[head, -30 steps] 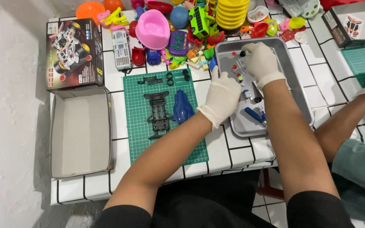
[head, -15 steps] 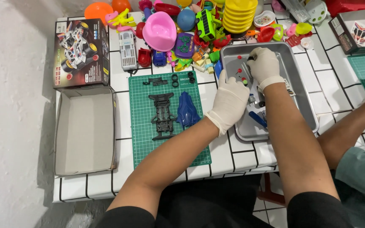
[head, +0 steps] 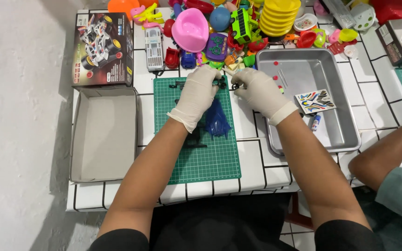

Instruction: Attaching the body shell and other components to a model car chassis.

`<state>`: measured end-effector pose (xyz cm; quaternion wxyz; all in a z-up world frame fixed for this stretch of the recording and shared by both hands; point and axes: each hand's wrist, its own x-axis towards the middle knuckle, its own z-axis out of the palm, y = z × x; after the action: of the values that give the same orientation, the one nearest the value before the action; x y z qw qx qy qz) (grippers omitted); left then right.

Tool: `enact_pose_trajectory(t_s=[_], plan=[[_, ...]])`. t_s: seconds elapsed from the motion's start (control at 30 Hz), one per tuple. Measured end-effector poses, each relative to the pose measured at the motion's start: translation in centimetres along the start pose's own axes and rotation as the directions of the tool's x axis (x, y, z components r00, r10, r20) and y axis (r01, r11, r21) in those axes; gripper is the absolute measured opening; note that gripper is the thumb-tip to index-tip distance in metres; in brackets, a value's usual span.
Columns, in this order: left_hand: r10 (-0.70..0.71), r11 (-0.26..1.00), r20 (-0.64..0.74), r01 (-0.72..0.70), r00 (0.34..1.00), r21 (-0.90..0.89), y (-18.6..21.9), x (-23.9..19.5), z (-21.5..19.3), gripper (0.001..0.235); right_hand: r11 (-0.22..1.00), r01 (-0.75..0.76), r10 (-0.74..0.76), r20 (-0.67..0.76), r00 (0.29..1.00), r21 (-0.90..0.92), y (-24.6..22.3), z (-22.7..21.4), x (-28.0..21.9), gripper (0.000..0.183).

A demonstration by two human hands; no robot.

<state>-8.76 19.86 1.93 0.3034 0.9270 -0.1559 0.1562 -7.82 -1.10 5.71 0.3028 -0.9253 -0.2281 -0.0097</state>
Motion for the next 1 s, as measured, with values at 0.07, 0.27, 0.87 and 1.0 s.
enact_pose_trajectory(t_s=[0.07,0.27,0.87,1.0], plan=[[-0.038,0.999,0.037,0.039,0.999,-0.031,-0.6,-0.5,-0.2,0.031,0.969,0.102,-0.087,0.073,0.994,-0.227,0.2,1.7,0.5,0.032],[-0.038,0.999,0.012,0.037,0.999,0.028,-3.2,-1.1,0.8,0.031,0.914,0.119,-0.087,0.098,0.991,-0.387,2.8,5.1,1.7,0.028],[0.005,0.986,0.016,-0.007,1.0,0.166,-4.6,2.1,2.7,0.026,0.912,0.104,-0.1,0.032,0.994,-0.397,3.2,5.5,1.2,0.028],[0.029,0.979,0.036,-0.035,0.999,0.198,-4.4,2.8,4.0,0.028,0.956,0.011,-0.008,0.011,1.0,-0.292,0.3,0.9,-0.5,0.034]])
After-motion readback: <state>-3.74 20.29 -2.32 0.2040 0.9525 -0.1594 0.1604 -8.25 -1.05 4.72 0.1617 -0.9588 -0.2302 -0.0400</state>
